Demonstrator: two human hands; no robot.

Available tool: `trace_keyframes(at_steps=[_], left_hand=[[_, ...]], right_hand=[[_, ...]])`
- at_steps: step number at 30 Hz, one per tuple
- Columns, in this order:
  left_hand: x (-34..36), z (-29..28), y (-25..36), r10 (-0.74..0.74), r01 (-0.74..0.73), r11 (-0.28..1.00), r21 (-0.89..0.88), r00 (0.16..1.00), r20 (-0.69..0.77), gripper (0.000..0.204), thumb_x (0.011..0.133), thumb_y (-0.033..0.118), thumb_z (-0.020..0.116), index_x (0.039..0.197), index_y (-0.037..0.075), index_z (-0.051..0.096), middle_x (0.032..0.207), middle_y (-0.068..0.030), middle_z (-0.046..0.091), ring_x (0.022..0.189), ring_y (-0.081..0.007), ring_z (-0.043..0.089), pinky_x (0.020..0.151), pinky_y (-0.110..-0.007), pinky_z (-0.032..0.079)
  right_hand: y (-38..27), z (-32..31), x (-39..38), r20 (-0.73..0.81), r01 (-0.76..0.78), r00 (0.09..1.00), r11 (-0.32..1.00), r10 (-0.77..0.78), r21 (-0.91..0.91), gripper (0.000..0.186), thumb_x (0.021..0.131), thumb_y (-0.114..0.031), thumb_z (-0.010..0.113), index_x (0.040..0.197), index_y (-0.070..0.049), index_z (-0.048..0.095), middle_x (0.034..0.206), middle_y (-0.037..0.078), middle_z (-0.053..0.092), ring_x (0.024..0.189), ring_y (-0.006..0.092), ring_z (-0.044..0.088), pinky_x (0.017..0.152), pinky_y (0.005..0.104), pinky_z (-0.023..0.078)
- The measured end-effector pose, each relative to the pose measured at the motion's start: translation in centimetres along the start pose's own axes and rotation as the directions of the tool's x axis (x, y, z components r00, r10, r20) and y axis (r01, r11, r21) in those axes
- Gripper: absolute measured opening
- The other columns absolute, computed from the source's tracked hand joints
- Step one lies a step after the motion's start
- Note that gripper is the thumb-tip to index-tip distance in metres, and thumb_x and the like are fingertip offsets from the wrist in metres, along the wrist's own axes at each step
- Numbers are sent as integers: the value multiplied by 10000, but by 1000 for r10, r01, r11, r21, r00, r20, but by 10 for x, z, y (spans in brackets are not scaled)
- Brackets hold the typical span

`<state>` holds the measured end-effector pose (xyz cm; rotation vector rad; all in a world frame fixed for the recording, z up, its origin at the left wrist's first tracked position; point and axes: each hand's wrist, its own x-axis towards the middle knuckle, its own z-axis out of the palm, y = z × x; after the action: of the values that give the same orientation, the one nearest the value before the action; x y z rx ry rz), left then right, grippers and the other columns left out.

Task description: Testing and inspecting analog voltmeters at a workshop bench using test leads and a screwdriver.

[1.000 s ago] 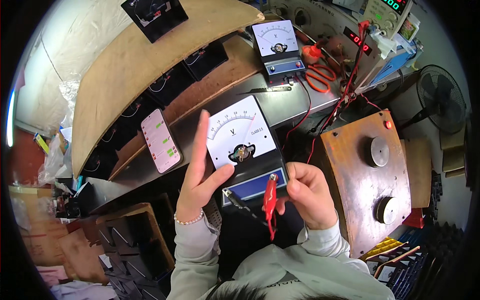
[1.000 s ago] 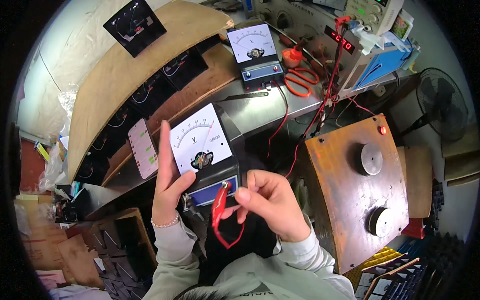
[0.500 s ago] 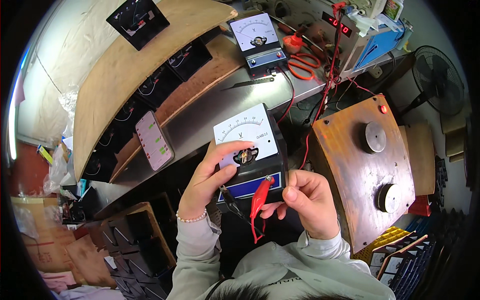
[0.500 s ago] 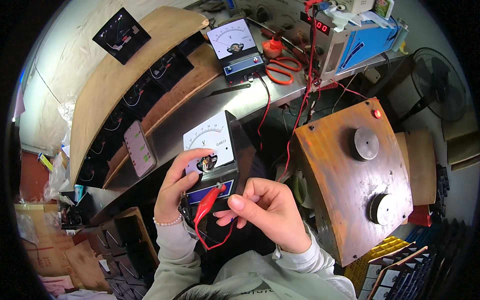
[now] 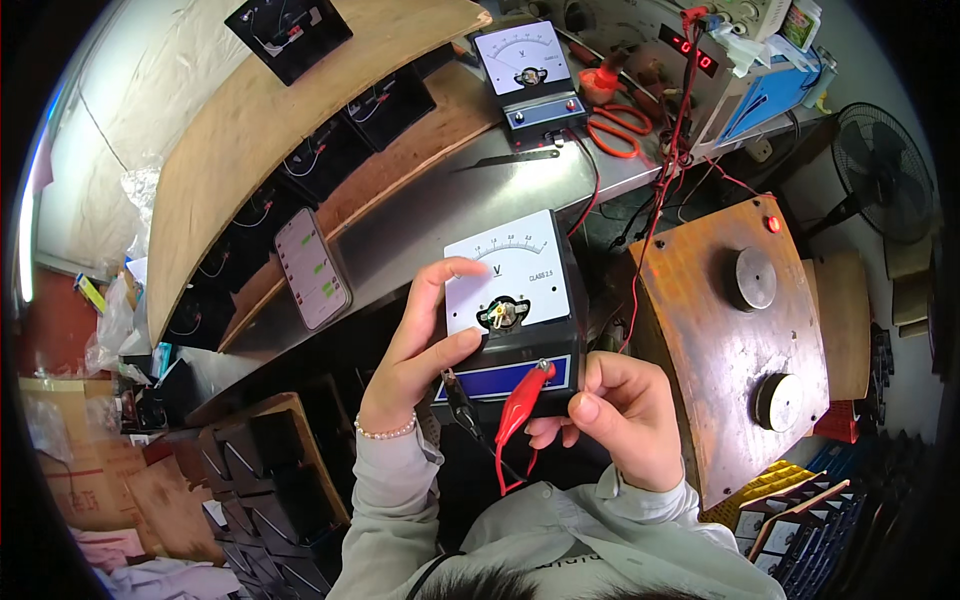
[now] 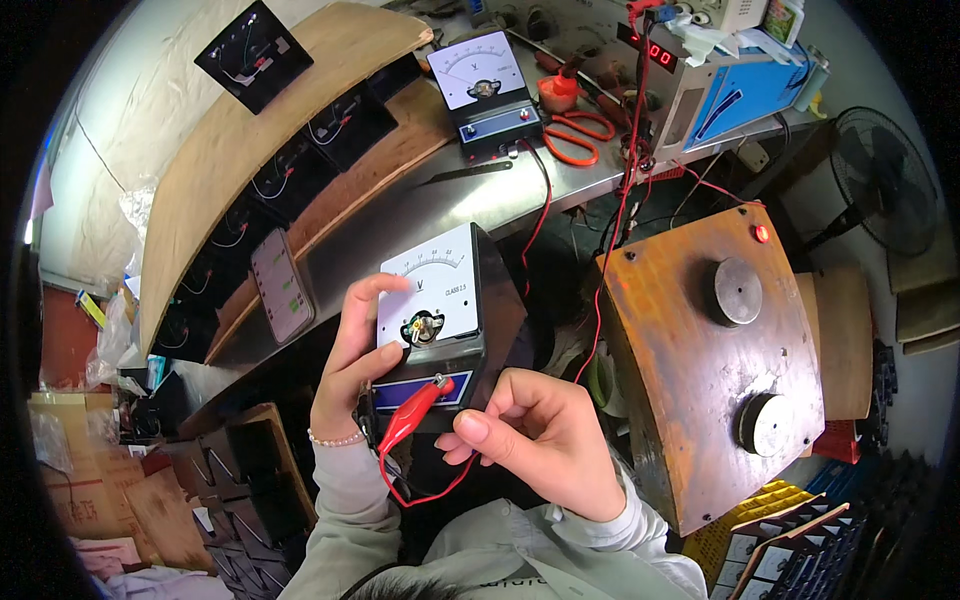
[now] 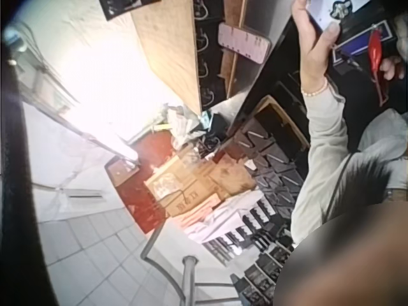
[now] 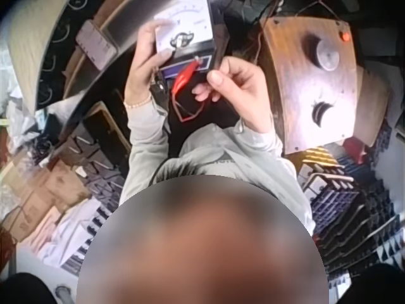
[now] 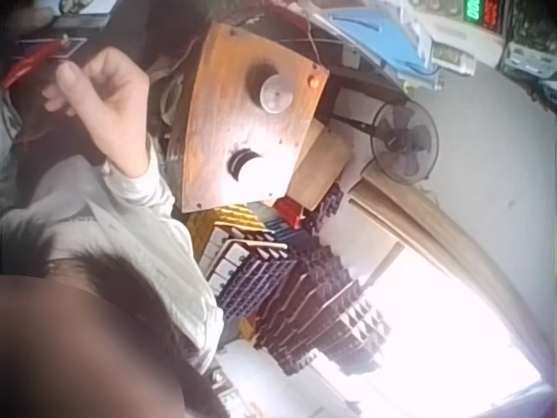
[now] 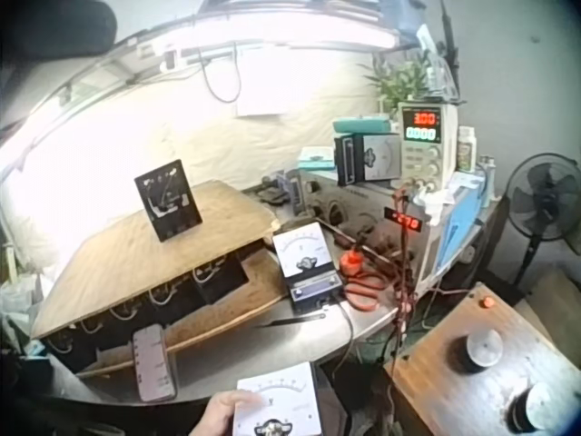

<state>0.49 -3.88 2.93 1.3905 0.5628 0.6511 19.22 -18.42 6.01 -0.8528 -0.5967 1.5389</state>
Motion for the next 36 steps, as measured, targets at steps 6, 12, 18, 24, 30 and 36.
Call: trace_keyframes(at_steps=[6,12,18,24,30,36], left_hand=[[3,9,5,-9,5,993,-119,1000,-27,964,833,197,673,1595,77,95,1580,-162,254,1471,-263,232,1193,-373,128],[3,12,11,-40,37,981,-190,999,-13,972,829,194,676,1595,79,89,1566,-185,276,1464,-268,253,1190,-366,135],[-4,10,4,-38,26,986,-165,997,-68,794,858,187,639,1556,55,283,1563,-159,320,1459,-279,276,1193,-380,150],[-3,3,6,-57,63,995,-77,995,78,496,904,268,581,1331,16,608,1492,-179,415,1416,-303,354,1176,-395,201],[-1,3,3,-58,62,997,-49,996,66,494,911,301,578,1314,20,622,1453,-172,457,1392,-306,383,1169,-398,214],[2,1,1,-48,48,999,-1,995,85,495,915,307,575,1314,17,620,1446,-173,468,1390,-305,387,1166,-397,219]], right_hand=[[-1,2,2,-6,-11,1000,1000,11,-18,234,952,-150,680,840,-3,536,875,155,718,825,186,720,696,256,554],[-2,4,2,-4,-25,1000,1000,25,-13,223,941,-121,689,835,5,539,871,159,720,826,185,718,720,272,570],[1,5,3,-2,-17,1000,1000,17,-5,210,935,-96,691,832,11,543,853,145,715,821,164,710,735,273,574],[1,3,3,2,-30,1000,999,30,-44,212,932,-90,694,822,14,545,853,137,715,821,145,701,736,262,569],[1,1,6,-11,-31,999,998,31,-50,211,930,-85,697,822,13,544,850,134,715,814,143,700,720,257,563],[2,-1,5,-20,-39,999,998,38,-55,215,929,-86,697,818,10,539,852,130,715,816,138,698,718,255,562]])
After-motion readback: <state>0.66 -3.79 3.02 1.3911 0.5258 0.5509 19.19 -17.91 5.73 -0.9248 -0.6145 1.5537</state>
